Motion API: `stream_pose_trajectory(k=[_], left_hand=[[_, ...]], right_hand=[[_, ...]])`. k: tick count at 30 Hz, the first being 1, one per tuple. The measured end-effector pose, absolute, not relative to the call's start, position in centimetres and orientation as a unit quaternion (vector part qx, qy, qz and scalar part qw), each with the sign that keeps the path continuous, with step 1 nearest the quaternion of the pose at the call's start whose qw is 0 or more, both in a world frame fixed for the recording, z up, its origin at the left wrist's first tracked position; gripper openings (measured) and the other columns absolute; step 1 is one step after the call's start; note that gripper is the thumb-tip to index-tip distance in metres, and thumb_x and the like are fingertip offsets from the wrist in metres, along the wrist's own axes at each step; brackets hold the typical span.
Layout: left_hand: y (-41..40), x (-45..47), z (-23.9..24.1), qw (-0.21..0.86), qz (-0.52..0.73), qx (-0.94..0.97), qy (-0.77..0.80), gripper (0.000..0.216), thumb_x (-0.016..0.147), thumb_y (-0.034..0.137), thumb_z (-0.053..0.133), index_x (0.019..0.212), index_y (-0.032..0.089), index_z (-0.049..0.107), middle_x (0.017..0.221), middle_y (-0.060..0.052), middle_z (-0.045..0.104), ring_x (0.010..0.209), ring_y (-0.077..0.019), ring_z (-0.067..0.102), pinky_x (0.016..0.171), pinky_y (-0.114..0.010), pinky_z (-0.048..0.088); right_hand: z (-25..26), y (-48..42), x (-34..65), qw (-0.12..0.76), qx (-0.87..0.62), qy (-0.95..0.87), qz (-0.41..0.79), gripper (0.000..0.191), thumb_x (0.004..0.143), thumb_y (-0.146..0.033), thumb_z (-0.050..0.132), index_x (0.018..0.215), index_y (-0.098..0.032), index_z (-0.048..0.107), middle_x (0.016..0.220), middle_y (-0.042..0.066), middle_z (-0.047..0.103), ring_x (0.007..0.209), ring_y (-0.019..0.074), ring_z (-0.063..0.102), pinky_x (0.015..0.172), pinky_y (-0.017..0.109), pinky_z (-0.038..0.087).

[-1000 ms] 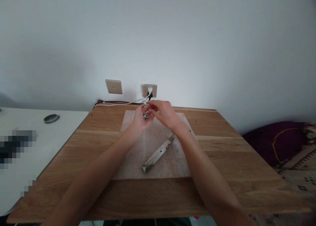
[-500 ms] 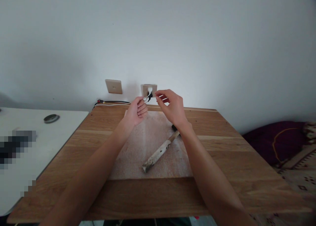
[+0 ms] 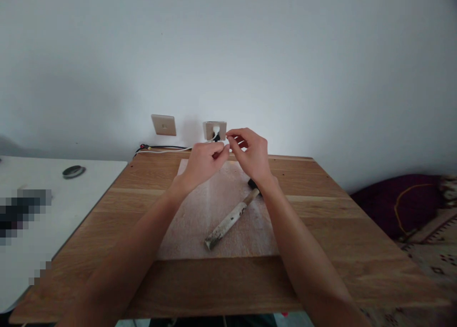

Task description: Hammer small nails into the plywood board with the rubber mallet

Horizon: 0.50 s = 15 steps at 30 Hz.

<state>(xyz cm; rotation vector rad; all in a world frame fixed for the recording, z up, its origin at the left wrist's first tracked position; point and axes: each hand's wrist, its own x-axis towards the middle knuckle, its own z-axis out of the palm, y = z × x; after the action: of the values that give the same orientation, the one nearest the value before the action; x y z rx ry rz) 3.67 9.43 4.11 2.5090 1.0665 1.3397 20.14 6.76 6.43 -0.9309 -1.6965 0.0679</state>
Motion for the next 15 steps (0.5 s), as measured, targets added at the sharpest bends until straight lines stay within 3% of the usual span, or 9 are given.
stream_pose_trajectory(k=[3,8,15], left_hand=[[9.6,3.8,3.6,0.041,0.403,0.835,0.371,0.041,0.1,0.026,0.051,0.061,0.017,0.06,0.056,0.0,0.057,0.056,-0.0125,0.05,0.059,-0.026,0.034],[10.1,4.4,1.5,0.035,0.101,0.925,0.365,0.03,0.095,0.023,0.057,0.072,0.017,0.074,0.075,-0.009,0.075,0.073,-0.0207,0.067,0.067,-0.03,0.043],[9.1,5.0,1.2,0.045,0.011,0.923,0.383,0.035,0.102,0.031,0.052,0.09,0.013,0.081,0.094,-0.017,0.08,0.09,-0.029,0.075,0.079,-0.036,0.051]], right_hand=[[6.5,6.6,20.2,0.604,-0.394,-0.692,0.035,0.016,0.098,-0.025,0.06,0.103,-0.021,0.075,0.097,0.004,0.074,0.073,0.014,0.071,0.062,0.026,0.058],[6.8,6.3,20.4,0.619,-0.408,-0.67,0.047,0.016,0.097,-0.025,0.059,0.102,-0.021,0.074,0.096,0.003,0.074,0.065,0.0112,0.068,0.056,0.025,0.055],[6.8,6.3,20.4,0.614,-0.411,-0.672,0.046,0.015,0.097,-0.024,0.06,0.101,-0.021,0.075,0.096,0.002,0.076,0.06,0.0088,0.066,0.057,0.024,0.055]])
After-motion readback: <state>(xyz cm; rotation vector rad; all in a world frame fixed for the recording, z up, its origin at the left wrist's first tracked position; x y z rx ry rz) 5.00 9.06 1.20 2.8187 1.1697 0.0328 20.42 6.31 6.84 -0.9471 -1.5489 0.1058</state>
